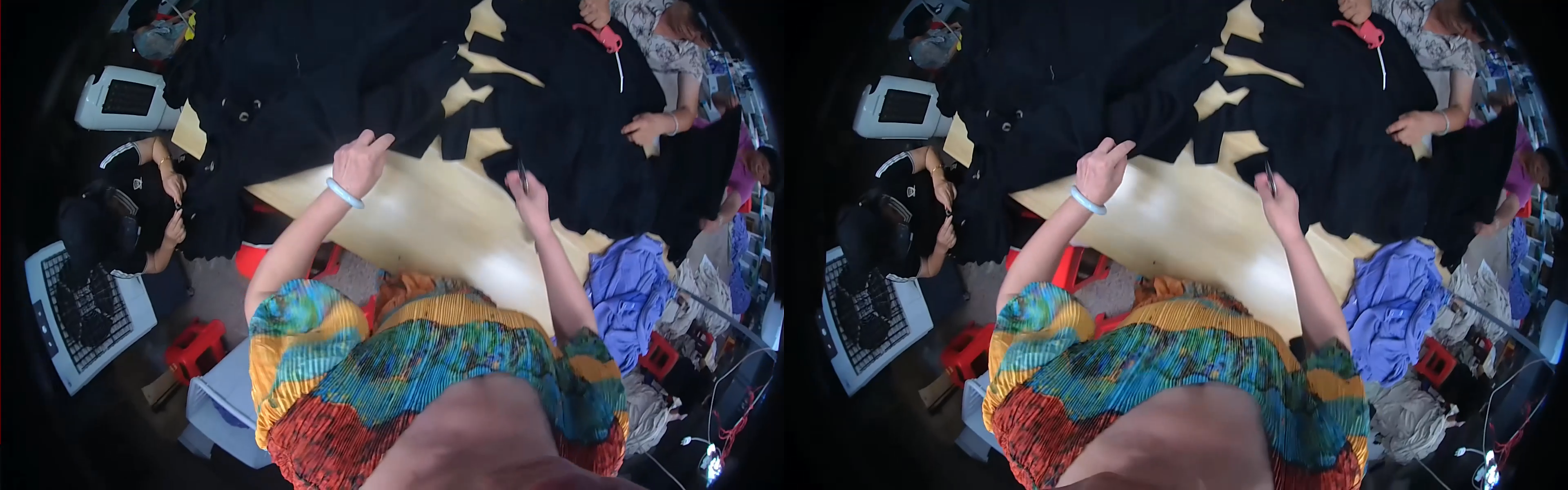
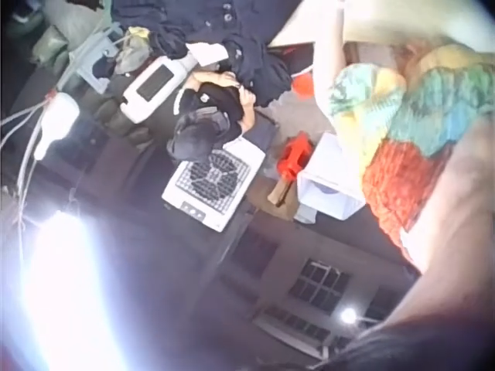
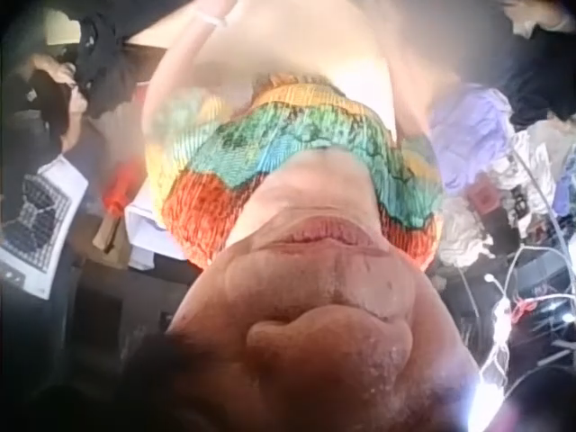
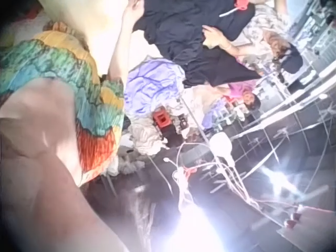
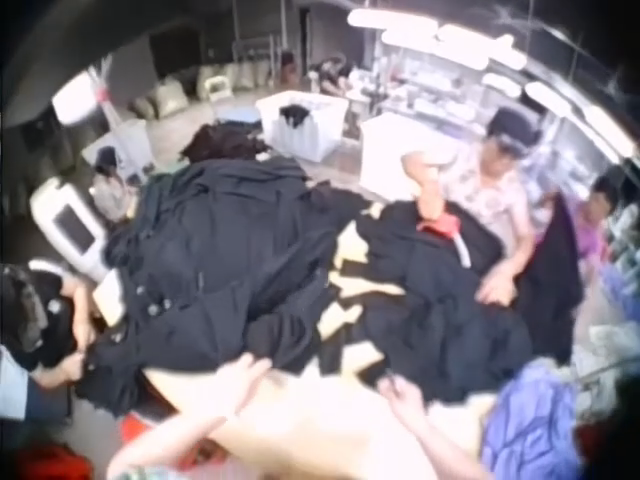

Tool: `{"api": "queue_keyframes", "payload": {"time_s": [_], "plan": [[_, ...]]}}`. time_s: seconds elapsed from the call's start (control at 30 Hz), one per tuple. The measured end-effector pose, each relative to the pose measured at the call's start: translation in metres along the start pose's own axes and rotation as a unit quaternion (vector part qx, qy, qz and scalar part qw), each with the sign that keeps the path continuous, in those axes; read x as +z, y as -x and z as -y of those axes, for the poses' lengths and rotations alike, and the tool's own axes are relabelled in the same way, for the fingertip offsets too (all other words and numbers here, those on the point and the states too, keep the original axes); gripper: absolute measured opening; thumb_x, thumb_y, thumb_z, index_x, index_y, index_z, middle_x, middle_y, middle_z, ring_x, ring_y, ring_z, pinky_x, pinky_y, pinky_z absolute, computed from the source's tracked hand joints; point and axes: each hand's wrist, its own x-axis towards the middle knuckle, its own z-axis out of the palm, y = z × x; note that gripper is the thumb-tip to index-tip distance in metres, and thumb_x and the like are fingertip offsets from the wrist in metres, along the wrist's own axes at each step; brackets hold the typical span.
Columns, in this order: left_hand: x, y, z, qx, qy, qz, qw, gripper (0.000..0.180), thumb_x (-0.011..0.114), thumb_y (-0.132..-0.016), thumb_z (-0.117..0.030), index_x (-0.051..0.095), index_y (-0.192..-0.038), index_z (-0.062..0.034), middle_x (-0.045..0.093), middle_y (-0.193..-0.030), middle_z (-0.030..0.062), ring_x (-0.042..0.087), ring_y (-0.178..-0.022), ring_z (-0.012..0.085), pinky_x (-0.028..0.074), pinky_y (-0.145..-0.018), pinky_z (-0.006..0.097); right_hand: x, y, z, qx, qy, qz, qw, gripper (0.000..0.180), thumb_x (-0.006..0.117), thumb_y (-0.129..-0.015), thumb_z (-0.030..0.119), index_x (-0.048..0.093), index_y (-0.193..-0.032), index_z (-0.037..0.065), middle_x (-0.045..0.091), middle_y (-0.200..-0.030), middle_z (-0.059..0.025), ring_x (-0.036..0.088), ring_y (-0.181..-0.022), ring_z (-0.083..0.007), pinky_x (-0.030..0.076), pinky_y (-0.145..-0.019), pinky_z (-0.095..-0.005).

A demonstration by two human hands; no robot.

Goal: Inspecting black garments and using small snips to trim loose threads around metal grommets.

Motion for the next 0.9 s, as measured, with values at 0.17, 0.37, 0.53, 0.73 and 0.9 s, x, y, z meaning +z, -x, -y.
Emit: {"api": "queue_keyframes", "payload": {"time_s": [0.17, 0.37, 0.53, 0.73, 0.9], "plan": [[-0.008, 0.048, -0.041, -0.076, 0.092, 0.02, 0.993, 0.02, 0.055, -0.07, -0.004, 0.059, -0.089, -0.0117, 0.049, -0.07, 0.0081, 0.054, -0.057, 0.028, 0.045, -0.049, 0.036, 0.034, -0.013, 0.005, -0.012, -0.029, 0.033, 0.999, 0.017, 0.054, -0.08, 0.021, 0.058, -0.088, 0.007, 0.054, -0.061, -0.0051, 0.05, -0.057, -0.0133, 0.04, -0.057, -0.0272], [-0.025, 0.076, -0.076, -0.019, 0.13, 0.019, 0.991, 0.021, 0.056, -0.067, 0.001, 0.059, -0.085, -0.0103, 0.045, -0.065, 0.0082, 0.053, -0.052, 0.0259, 0.043, -0.045, 0.034, 0.054, 0.005, 0.045, -0.132, 0.024, 0.038, 0.99, 0.057, 0.051, -0.065, -0.002, 0.045, -0.119, 0.016, 0.044, -0.119, -0.0096, 0.047, -0.107, -0.0233, 0.041, -0.084, -0.0279], [-0.053, 0.084, -0.097, 0.067, 0.116, 0.027, 0.991, 0.026, 0.057, -0.06, 0.001, 0.06, -0.083, -0.0114, 0.041, -0.061, 0.0059, 0.05, -0.05, 0.0209, 0.041, -0.044, 0.031, 0.06, 0.014, 0.067, -0.263, 0.123, 0.148, 0.945, 0.064, 0.043, -0.062, -0.01, 0.048, -0.116, 0.024, 0.036, -0.128, -0.0104, 0.05, -0.104, -0.027, 0.043, -0.083, -0.0323], [-0.086, 0.069, -0.103, 0.083, 0.13, -0.032, 0.987, 0.026, 0.056, -0.06, 0.003, 0.061, -0.081, -0.0109, 0.041, -0.062, 0.0063, 0.049, -0.051, 0.0208, 0.04, -0.044, 0.031, 0.039, 0.019, 0.062, -0.3, 0.135, 0.089, 0.94, 0.027, 0.058, -0.061, 0.0, 0.055, -0.086, 0.01, 0.046, -0.118, -0.0071, 0.056, -0.089, -0.0255, 0.047, -0.073, -0.0314], [-0.12, 0.009, -0.114, 0.078, 0.248, -0.164, 0.952, 0.022, 0.052, -0.068, 0.011, 0.062, -0.081, -0.0032, 0.046, -0.061, 0.0078, 0.047, -0.05, 0.0166, 0.037, -0.046, 0.025, -0.051, 0.036, 0.115, -0.387, 0.109, -0.115, 0.908, 0.021, 0.066, -0.06, 0.006, 0.056, -0.079, 0.004, 0.058, -0.099, -0.0097, 0.06, -0.077, -0.0212, 0.049, -0.062, -0.0273]]}}
